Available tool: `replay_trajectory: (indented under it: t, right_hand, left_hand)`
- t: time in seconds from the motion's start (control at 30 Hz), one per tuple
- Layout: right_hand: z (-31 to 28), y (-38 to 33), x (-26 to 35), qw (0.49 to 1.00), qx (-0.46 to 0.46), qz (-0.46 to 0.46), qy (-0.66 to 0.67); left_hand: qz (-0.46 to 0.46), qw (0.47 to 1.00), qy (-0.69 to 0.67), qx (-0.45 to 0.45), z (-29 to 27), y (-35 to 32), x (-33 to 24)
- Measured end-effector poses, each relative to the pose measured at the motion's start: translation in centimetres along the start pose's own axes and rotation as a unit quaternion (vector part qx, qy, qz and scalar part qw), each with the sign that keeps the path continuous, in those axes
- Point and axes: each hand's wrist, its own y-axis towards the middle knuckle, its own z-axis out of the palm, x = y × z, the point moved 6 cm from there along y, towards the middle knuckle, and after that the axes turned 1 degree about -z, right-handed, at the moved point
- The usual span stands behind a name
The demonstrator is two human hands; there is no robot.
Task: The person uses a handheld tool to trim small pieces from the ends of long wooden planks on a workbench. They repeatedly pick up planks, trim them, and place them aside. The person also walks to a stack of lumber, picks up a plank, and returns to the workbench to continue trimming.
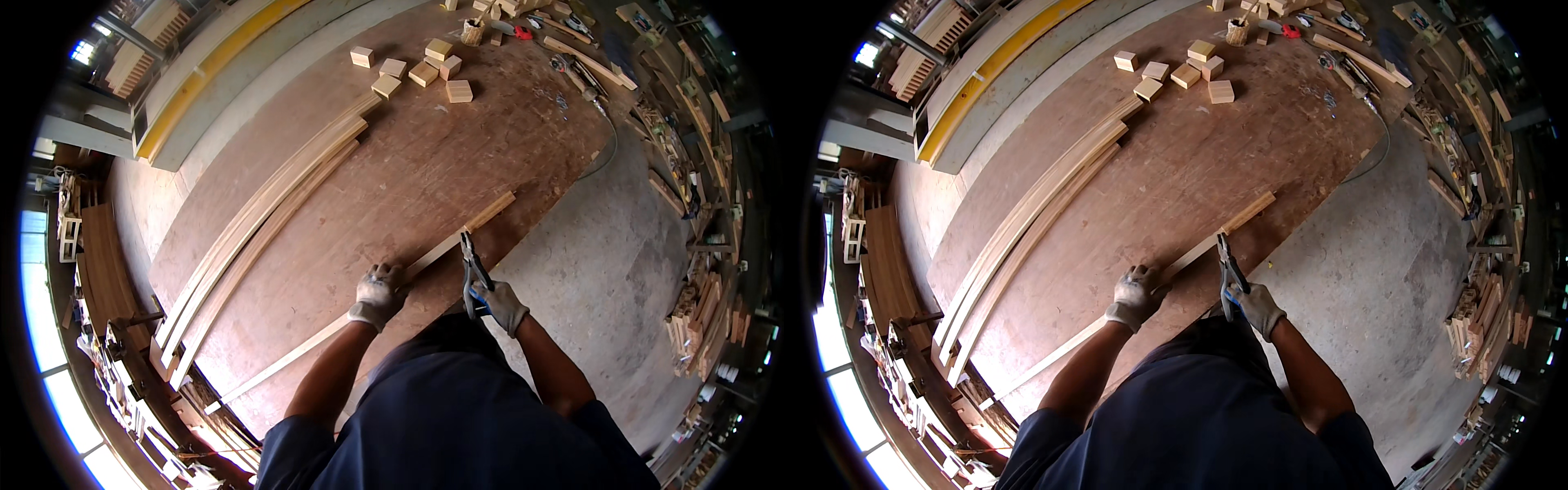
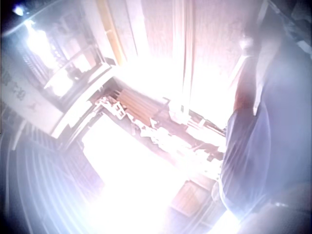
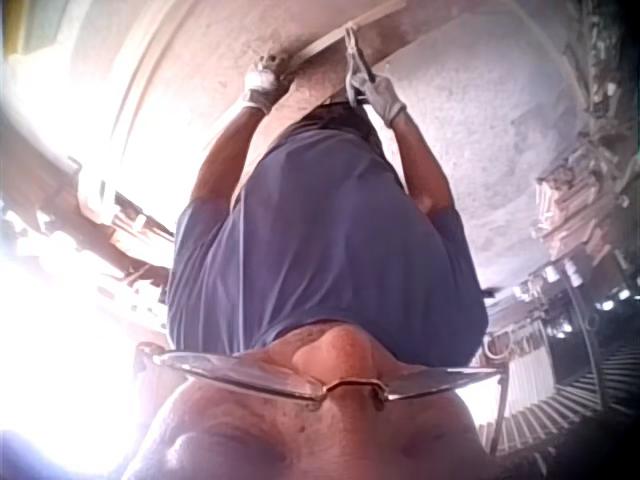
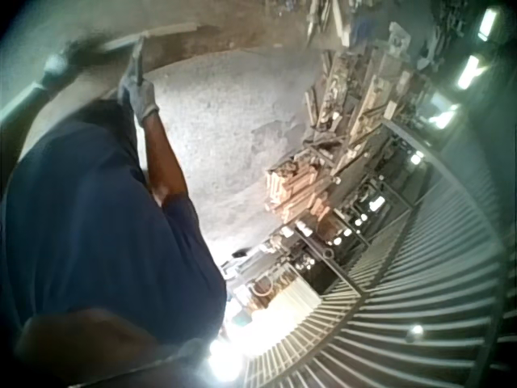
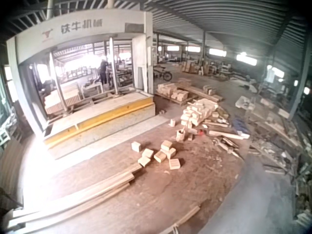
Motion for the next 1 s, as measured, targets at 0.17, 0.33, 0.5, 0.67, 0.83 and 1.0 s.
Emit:
replay_trajectory:
  t: [0.17,0.33,0.5,0.67,0.83,1.0]
  right_hand:
    - [0.8,-0.5,2.0,0.999,-0.001,0.001,0.043]
    - [1.0,-0.6,2.2,0.998,-0.008,0.001,0.063]
    - [0.6,-1.1,2.1,0.993,-0.037,0.066,0.087]
    - [-0.6,-2.5,7.7,0.894,-0.185,0.046,-0.406]
    - [-1.3,-0.9,2.8,0.941,-0.164,0.050,-0.292]
    - [-0.1,-1.2,2.9,0.986,-0.126,0.095,-0.056]
  left_hand:
    - [0.039,0.999,0.005,-0.014,1.4,1.1,-0.5]
    - [0.052,0.998,-0.004,-0.036,1.5,1.0,-0.5]
    - [0.058,0.998,-0.010,-0.037,1.2,1.0,-0.7]
    - [0.054,0.998,-0.009,-0.037,1.0,1.1,-0.8]
    - [0.053,0.998,-0.010,-0.033,0.4,1.2,-1.3]
    - [0.059,0.997,-0.004,-0.041,1.2,1.0,-0.6]
